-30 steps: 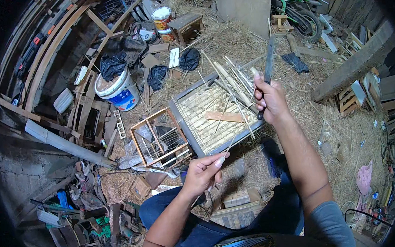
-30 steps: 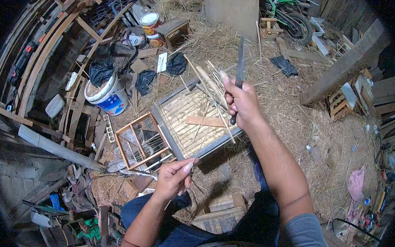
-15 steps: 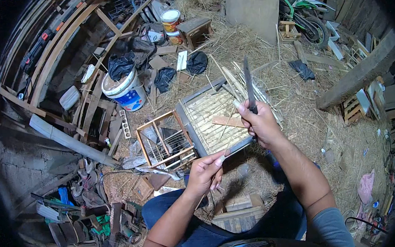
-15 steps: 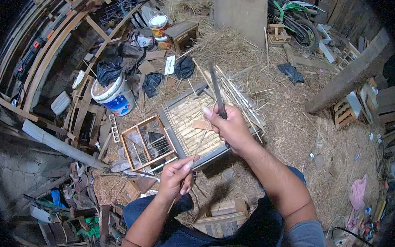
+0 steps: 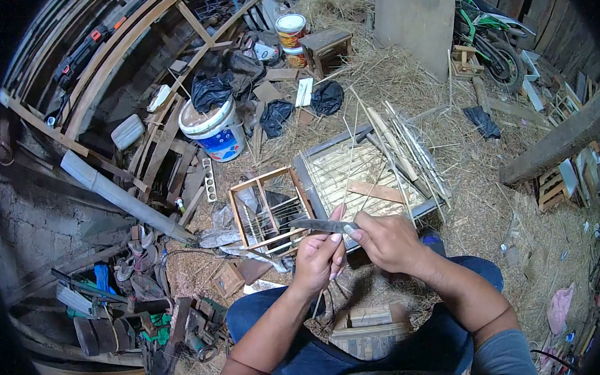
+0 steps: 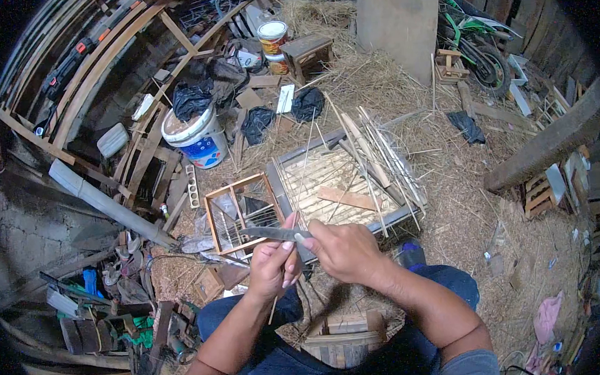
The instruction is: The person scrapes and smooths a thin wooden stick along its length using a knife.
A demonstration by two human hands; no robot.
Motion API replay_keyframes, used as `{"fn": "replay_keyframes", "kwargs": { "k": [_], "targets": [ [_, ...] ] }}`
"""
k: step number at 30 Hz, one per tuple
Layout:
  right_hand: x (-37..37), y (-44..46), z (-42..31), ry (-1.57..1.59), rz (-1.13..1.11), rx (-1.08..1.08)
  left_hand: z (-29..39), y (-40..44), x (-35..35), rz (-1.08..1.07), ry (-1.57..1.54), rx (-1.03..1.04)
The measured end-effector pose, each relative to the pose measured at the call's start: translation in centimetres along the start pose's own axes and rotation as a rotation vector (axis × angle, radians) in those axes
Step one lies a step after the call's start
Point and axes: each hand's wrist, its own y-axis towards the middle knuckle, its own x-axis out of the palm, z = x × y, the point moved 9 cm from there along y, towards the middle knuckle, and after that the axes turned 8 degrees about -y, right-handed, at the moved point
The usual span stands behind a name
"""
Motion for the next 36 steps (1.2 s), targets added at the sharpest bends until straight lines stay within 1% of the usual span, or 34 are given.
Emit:
{"fn": "replay_keyframes", "kwargs": {
  "k": [3, 5, 8, 12, 14, 16, 17, 19, 21, 22, 23, 25, 27, 30, 32, 33, 35, 36],
  "targets": [
    [-0.3, 0.0, -0.3, -0.011, 0.013, -0.025, 0.3, -0.3, 0.4, 0.012, 0.008, 0.013],
    [-0.8, 0.0, -0.6, -0.025, 0.02, -0.036, -0.3, -0.6, 0.8, -0.022, -0.166, -0.068],
    [-1.3, 0.2, -0.8, -0.073, 0.018, -0.049, -0.2, -0.9, 1.2, -0.077, -0.226, -0.107],
    [-1.2, 0.2, -0.2, -0.121, 0.033, -0.083, -0.3, -0.8, 1.1, -0.049, -0.236, -0.131],
    [-1.2, 0.5, 1.3, -0.149, 0.047, -0.093, -0.7, -0.5, 0.8, -0.088, -0.252, -0.166],
    [-2.2, 1.2, 6.7, -0.269, 0.056, 0.168, -0.2, -1.1, 1.6, -0.122, -0.263, -0.152],
    [-3.8, 1.4, 7.4, -0.283, 0.134, 0.161, 0.0, -1.3, 2.2, -0.161, -0.274, -0.136],
    [-4.5, 1.3, 6.4, -0.215, 0.145, 0.149, -0.3, -0.9, 2.2, -0.144, -0.286, -0.136],
    [-3.8, 0.7, 2.9, -0.173, 0.255, 0.0, 0.1, -0.8, 1.8, -0.084, -0.141, -0.063],
    [-1.9, 0.2, 2.6, -0.198, 0.061, 0.008, -0.3, -0.6, 1.0, -0.052, -0.105, -0.07],
    [-1.7, 0.1, 2.0, -0.193, 0.058, 0.012, -0.6, -0.6, 0.8, -0.048, -0.105, -0.076],
    [-1.3, 0.3, -0.1, -0.118, 0.034, -0.061, -0.7, -0.4, 0.4, -0.006, -0.019, -0.101],
    [-1.3, 0.3, -0.6, -0.115, 0.01, -0.062, -0.4, -0.6, 0.6, -0.003, -0.046, -0.083],
    [-1.5, 0.5, 0.0, -0.188, -0.021, -0.066, -0.8, -1.0, 0.5, 0.012, -0.137, -0.146],
    [-3.6, 1.4, 3.3, -0.145, 0.089, 0.184, -0.4, -1.2, 1.6, -0.094, -0.132, -0.147],
    [-3.5, 1.1, 3.2, -0.149, 0.093, 0.184, -0.6, -1.2, 1.6, -0.099, -0.132, -0.146],
    [-2.4, 0.3, 1.5, -0.154, 0.064, 0.038, -1.2, -1.0, 0.8, -0.021, -0.152, -0.12],
    [-1.5, -0.2, 0.3, -0.111, 0.017, 0.004, -0.6, -1.0, 1.3, -0.003, -0.155, -0.129]
  ]
}}
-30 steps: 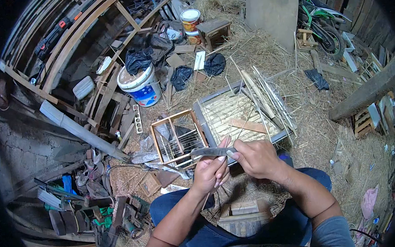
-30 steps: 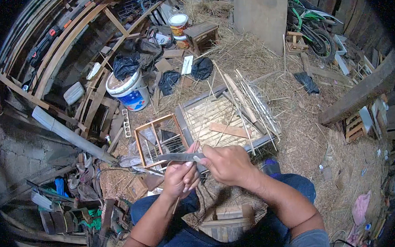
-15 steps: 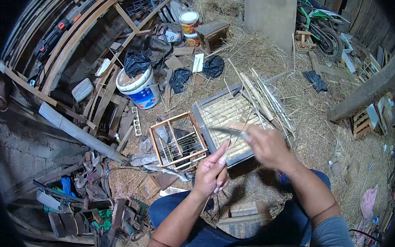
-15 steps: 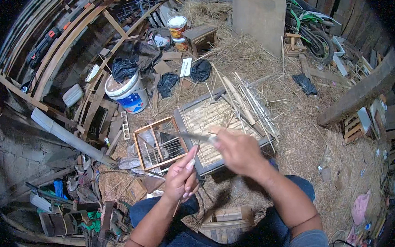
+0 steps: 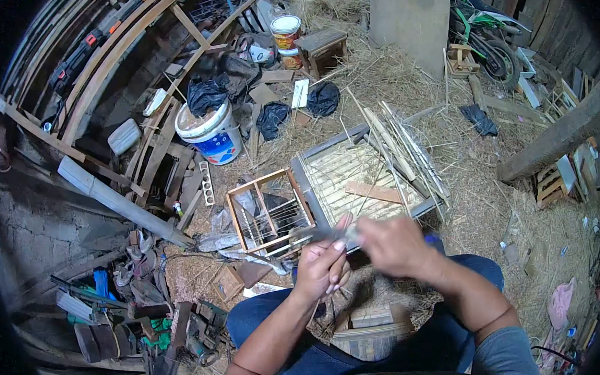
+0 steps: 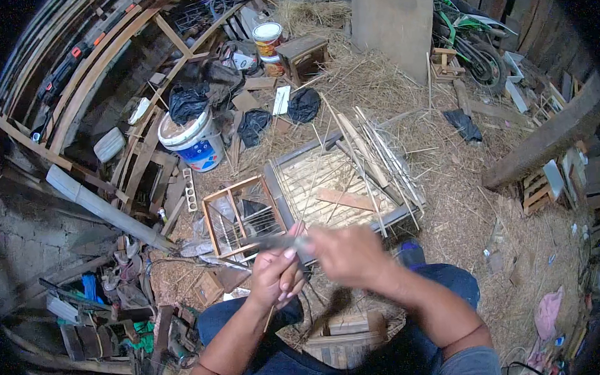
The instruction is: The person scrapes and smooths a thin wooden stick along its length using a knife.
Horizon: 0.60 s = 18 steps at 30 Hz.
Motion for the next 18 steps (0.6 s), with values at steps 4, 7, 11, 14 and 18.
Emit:
{"fn": "replay_keyframes", "kwargs": {
  "k": [4, 7, 11, 14, 18],
  "targets": [
    [-1.4, 1.2, 2.6, -0.06, 0.098, 0.123, 0.2, -0.5, 0.3, -0.07, 0.039, 0.006],
    [0.0, 0.6, 0.8, -0.012, -0.029, 0.012, -0.3, -0.3, -0.6, 0.005, 0.016, 0.01],
    [0.2, 0.2, -0.8, -0.006, -0.081, -0.006, 0.5, -0.2, -0.4, 0.043, 0.081, 0.041],
    [0.3, 0.3, -0.3, -0.064, -0.04, -0.027, 0.3, 0.4, -1.0, 0.044, 0.037, 0.02],
    [-2.2, 1.4, 3.4, -0.057, 0.1, 0.169, 0.3, -0.1, -0.3, 0.017, -0.029, 0.024]
  ]
}}
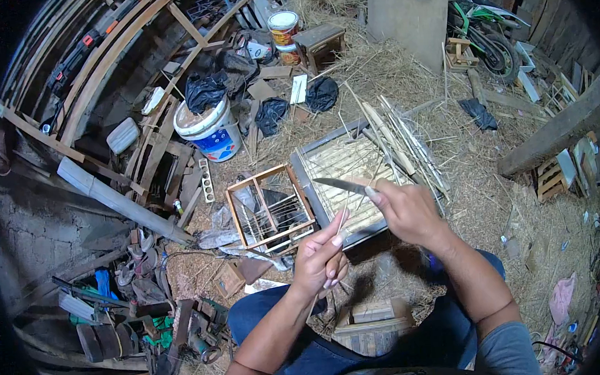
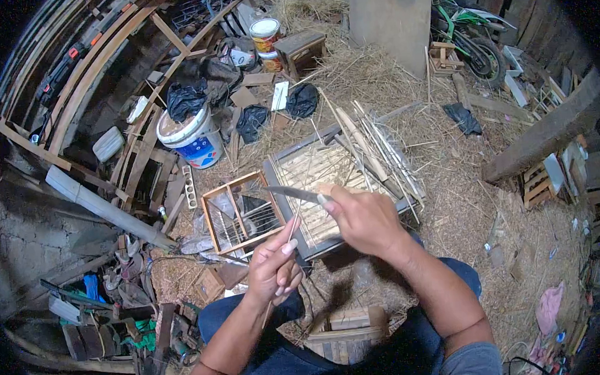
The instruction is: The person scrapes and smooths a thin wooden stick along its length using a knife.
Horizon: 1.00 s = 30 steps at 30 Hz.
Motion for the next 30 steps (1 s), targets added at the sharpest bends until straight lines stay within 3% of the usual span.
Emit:
{"fn": "replay_keyframes", "kwargs": {
  "k": [1, 3, 4, 5, 7, 8, 9, 11, 12, 20, 22, 25, 26, 27, 30],
  "targets": [
    [-0.4, -0.1, -0.5, -0.006, 0.004, -0.002, 0.0, 0.1, 0.3, -0.022, -0.009, -0.003],
    [2.7, -1.8, -2.8, -0.054, -0.298, -0.082, -0.4, 0.4, -0.1, -0.013, 0.013, -0.005],
    [2.1, -2.4, -4.2, 0.042, -0.117, -0.227, -0.4, 0.3, -0.1, 0.013, 0.014, -0.025],
    [2.3, -2.2, -3.8, 0.051, -0.121, -0.223, -0.5, 0.1, -0.4, 0.042, 0.015, -0.048],
    [2.2, -0.9, -1.2, 0.034, -0.208, -0.024, -0.3, 0.0, -0.4, 0.026, 0.02, -0.042],
    [1.5, -0.8, -0.6, 0.019, 0.008, -0.094, 0.0, 0.2, 0.0, -0.005, 0.025, -0.027],
    [0.9, -1.0, -1.4, 0.014, 0.012, -0.097, 0.0, 0.3, 0.0, -0.011, 0.024, -0.024],
    [2.1, -2.3, -4.2, 0.015, -0.232, -0.175, -0.5, 0.2, -0.3, -0.026, 0.043, -0.024],
    [2.4, -2.4, -4.1, 0.035, -0.252, -0.17, -0.4, 0.1, -0.2, -0.008, 0.066, -0.018],
    [3.2, -1.2, -1.9, 0.004, -0.175, -0.171, -0.3, 1.4, -0.9, 0.05, 0.044, -0.018],
    [1.9, -0.1, 0.2, -0.015, -0.024, -0.045, 0.0, 1.0, -1.0, 0.035, -0.009, -0.01],
    [1.2, 0.1, 0.5, -0.006, -0.168, 0.049, 0.2, 0.8, -0.5, -0.016, 0.018, 0.011],
    [1.8, -0.9, -0.6, -0.042, -0.064, -0.091, 0.1, 0.8, -0.9, 0.017, 0.053, 0.022],
    [3.0, -1.8, -1.7, -0.04, -0.23, -0.095, 0.0, 0.8, -1.0, 0.02, 0.052, 0.022],
    [2.6, -2.4, -3.9, 0.049, -0.163, -0.187, -0.2, 0.7, -1.4, 0.057, 0.149, -0.014]
  ]
}}
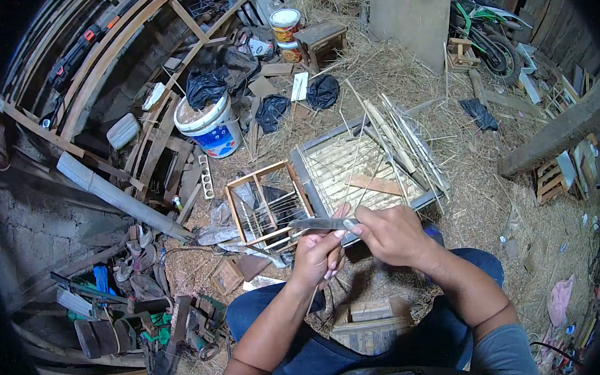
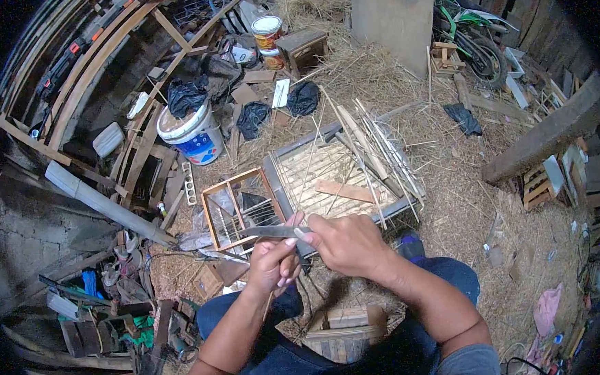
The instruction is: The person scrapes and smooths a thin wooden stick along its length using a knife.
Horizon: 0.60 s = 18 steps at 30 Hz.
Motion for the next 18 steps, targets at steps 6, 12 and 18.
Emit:
{"fn": "replay_keyframes", "kwargs": {
  "k": [6, 12, 18],
  "targets": [
    [-0.3, 0.4, 0.8, -0.067, 0.01, -0.018, 0.0, 0.1, 0.1, 0.004, 0.019, -0.018],
    [-0.4, 0.6, 3.6, -0.15, 0.079, 0.032, 0.5, 0.1, 0.6, -0.016, -0.056, -0.031],
    [-0.6, 0.8, 3.0, -0.091, -0.043, 0.147, 0.1, 0.0, 1.0, -0.053, -0.003, -0.038]
  ]
}}
